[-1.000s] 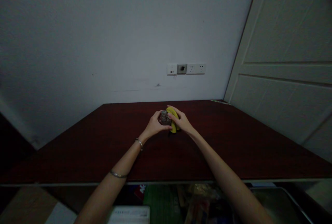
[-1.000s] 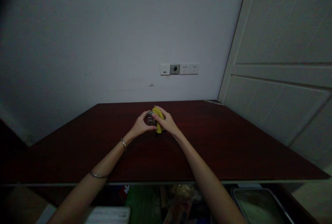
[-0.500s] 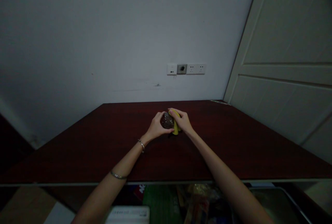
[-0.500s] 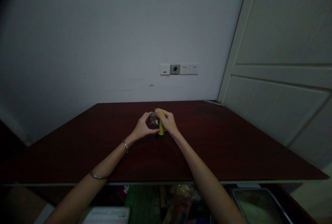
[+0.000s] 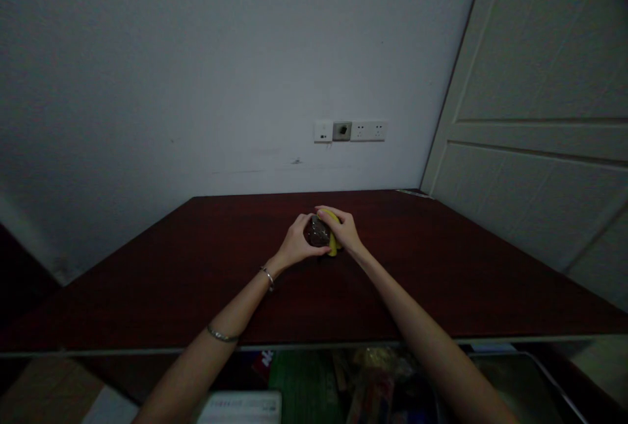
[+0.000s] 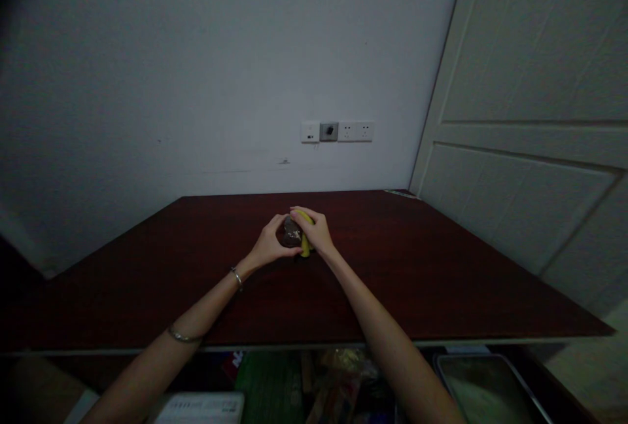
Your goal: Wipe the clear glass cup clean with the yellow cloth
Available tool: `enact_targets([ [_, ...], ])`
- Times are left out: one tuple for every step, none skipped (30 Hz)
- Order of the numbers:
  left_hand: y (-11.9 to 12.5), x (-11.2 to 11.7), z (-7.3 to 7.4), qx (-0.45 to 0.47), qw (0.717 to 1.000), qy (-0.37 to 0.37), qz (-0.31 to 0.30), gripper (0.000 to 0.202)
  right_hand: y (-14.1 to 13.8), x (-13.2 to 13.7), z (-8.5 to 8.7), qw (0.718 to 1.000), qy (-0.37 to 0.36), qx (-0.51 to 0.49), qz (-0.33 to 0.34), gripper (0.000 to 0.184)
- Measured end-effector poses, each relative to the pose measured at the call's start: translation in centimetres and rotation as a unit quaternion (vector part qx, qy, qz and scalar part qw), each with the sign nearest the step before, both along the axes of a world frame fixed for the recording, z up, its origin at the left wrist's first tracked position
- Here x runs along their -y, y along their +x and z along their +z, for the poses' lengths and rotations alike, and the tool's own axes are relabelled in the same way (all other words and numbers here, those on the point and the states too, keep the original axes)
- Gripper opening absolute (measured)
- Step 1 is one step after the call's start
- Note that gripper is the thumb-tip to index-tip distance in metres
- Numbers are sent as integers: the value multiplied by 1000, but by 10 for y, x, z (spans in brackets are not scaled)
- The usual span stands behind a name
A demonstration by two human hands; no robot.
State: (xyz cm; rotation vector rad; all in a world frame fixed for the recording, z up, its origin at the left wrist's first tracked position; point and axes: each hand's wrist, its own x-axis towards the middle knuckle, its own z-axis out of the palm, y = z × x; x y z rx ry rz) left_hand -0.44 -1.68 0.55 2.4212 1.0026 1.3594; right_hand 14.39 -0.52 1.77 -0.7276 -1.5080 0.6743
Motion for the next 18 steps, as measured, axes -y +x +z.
enact_targets([
  [0,-1,-1,2,1000,2,7,71,0,2,1,1000,20,11,0,28],
  [0,-3,-2,6,1000,3,14,71,1,4,1,998,48,28,2,27],
  [0,-5,-3,12,1000,3,21,69,1,7,2,996,80,48,6,26],
  [0,-7,-5,18,999,3,27,66,0,11,3,992,108,68,11,26],
  [-1,-8,-5,24,999,2,31,62,0,14,3,988,128,86,16,26],
  [-1,-9,-6,29,999,3,33,60,-1,15,3,985,138,96,19,26],
  [-2,-9,-6,32,999,5,33,59,-1,16,2,985,139,98,15,27],
  [-2,-8,-6,31,999,8,31,60,-2,15,1,987,130,90,8,26],
  [-2,-7,-5,26,999,11,28,62,-3,12,0,991,112,74,1,26],
  [-2,-6,-4,19,999,12,24,65,-3,8,-2,995,84,52,-3,26],
  [-1,-4,-4,10,1000,12,18,67,-3,4,-3,998,51,29,-3,26],
  [-1,-2,-3,1,1000,13,12,69,-3,-1,-5,1000,18,8,3,27],
  [0,-1,-2,-5,1000,13,6,70,-3,-4,-6,1000,-10,-7,11,29],
  [0,0,-2,-10,1000,13,2,71,-2,-6,-6,999,-28,-14,17,30],
  [0,0,-2,-12,1000,14,1,72,-2,-7,-6,999,-30,-14,17,30],
  [1,0,-3,-12,1000,14,3,71,-1,-6,-6,1000,-16,-6,13,29],
  [1,-2,-4,-10,1000,13,7,71,-1,-3,-5,1000,10,11,8,28],
  [1,-3,-5,-6,1000,11,13,69,-1,0,-4,999,43,32,3,26],
])
